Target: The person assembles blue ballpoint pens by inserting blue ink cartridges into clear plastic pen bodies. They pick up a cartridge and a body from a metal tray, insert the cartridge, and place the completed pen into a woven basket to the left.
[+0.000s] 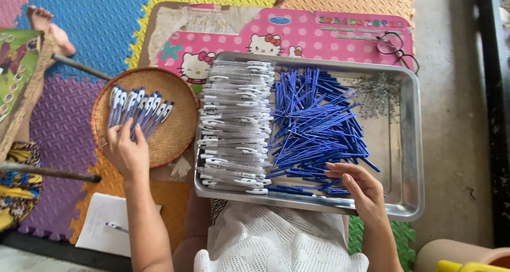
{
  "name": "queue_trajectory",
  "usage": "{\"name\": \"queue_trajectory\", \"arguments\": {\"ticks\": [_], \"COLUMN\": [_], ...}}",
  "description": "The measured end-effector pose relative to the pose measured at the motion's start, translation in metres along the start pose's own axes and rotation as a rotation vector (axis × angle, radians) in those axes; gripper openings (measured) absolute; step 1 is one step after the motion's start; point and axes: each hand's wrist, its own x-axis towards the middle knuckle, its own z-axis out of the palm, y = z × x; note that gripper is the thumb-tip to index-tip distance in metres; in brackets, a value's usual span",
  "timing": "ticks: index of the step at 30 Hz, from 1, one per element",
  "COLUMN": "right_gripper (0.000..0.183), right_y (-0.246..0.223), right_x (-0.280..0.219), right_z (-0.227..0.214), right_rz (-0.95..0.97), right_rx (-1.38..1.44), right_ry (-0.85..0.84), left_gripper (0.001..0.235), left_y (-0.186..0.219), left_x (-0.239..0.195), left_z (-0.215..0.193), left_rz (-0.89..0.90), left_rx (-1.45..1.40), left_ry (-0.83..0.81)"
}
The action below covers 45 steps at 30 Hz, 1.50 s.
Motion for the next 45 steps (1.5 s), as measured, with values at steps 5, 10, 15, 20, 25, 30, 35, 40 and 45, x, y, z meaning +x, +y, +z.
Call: {"name": "queue_trajectory", "arguments": {"ticks": [5,10,15,20,25,30,35,40,45], "right_gripper": [0.029,0.026,0.033,0.028,0.031,0.032,0.006,0.023,0.034], "right_y": [-0.010,-0.035,-0.008,0.033,0.071,0.086,0.112,0.105,0.093], "right_x": [0.016,0.081,0.168,0.218,0.232,0.240,0.259,0.256,0.249], "right_z": [-0.034,-0.045,-0.003,0.044,0.051,0.063,0.063,0.052,0.033], "right_rz": [-0.141,-0.212,-0.260,-0.289,-0.298,-0.245,-0.242,0.006,0.144], "right_rx": [-0.105,-0.632,-1.110,-1.321,-1.422,-1.485,-1.556,-1.362,-0.953], "right_ry": [-0.050,-0.107,-0.363,-0.297,-0.221,-0.144,-0.090,-0.215,-0.278], "left_gripper": [0.022,0.024,0.021,0.023,0.033,0.032,0.020,0.010,0.024], "left_y": [0.001,0.008,0.036,0.096,0.187,0.318,0.467,0.594,0.639], "left_x": [0.000,0.004,0.038,0.083,0.118,0.135,0.091,0.008,-0.022], "left_z": [-0.003,-0.012,-0.033,-0.049,-0.032,-0.001,0.073,0.160,0.217], "left_rz": [0.043,0.013,0.192,0.327,0.560,0.788,0.937,1.108,1.284], "left_rx": [-0.022,-0.025,-0.163,-0.220,-0.377,-0.674,-0.606,-0.626,-0.358], "left_ry": [0.025,0.020,0.114,0.102,0.113,0.091,0.023,-0.114,-0.438]}}
